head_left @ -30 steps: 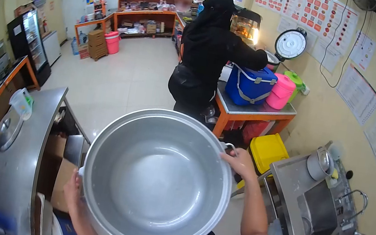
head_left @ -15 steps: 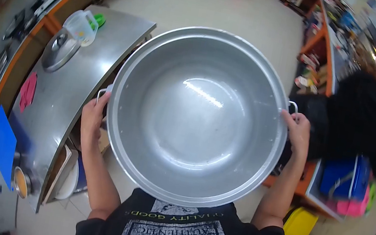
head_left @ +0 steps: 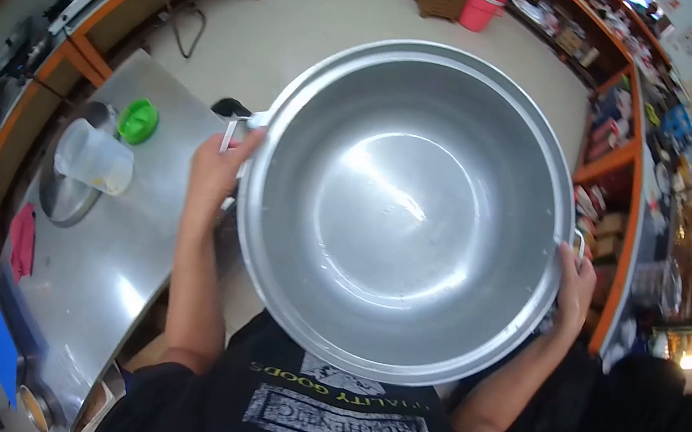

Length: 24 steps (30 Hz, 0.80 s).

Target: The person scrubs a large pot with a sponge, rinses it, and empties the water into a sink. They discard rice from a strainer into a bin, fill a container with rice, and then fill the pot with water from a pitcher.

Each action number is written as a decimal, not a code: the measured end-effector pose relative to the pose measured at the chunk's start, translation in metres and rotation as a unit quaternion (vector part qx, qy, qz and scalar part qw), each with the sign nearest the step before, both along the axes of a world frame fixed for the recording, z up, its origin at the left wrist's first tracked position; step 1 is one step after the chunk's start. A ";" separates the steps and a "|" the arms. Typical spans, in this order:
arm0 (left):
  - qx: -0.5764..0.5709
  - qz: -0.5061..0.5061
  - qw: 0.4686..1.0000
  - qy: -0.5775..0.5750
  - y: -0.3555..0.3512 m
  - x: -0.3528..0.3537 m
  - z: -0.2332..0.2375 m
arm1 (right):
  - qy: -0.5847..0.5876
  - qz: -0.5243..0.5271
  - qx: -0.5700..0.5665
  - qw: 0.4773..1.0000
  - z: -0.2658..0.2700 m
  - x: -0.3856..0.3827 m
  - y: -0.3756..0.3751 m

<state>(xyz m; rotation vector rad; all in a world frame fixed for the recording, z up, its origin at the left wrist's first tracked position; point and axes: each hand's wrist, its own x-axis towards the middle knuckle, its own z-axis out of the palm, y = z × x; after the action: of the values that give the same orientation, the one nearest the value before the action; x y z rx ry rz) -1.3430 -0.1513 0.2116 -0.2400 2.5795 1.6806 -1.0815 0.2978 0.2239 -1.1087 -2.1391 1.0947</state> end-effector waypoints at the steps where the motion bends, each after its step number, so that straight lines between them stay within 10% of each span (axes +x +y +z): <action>1: -0.042 -0.024 0.998 0.026 0.013 -0.025 0.002 | 0.015 0.004 -0.023 1.000 -0.008 -0.017 0.017; 11: -0.088 0.028 0.996 0.005 0.144 -0.215 -0.021 | -0.050 0.001 0.040 0.998 -0.035 -0.274 0.177; 24: 0.023 0.321 0.946 -0.050 0.094 -0.393 -0.081 | -0.090 0.231 0.160 0.956 0.015 -0.715 0.127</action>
<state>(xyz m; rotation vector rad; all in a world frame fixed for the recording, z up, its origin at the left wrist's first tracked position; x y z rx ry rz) -1.7361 -0.0572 0.1309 -1.2409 2.5320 1.8149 -1.7966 0.4252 0.2386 -0.5911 -2.6890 0.8048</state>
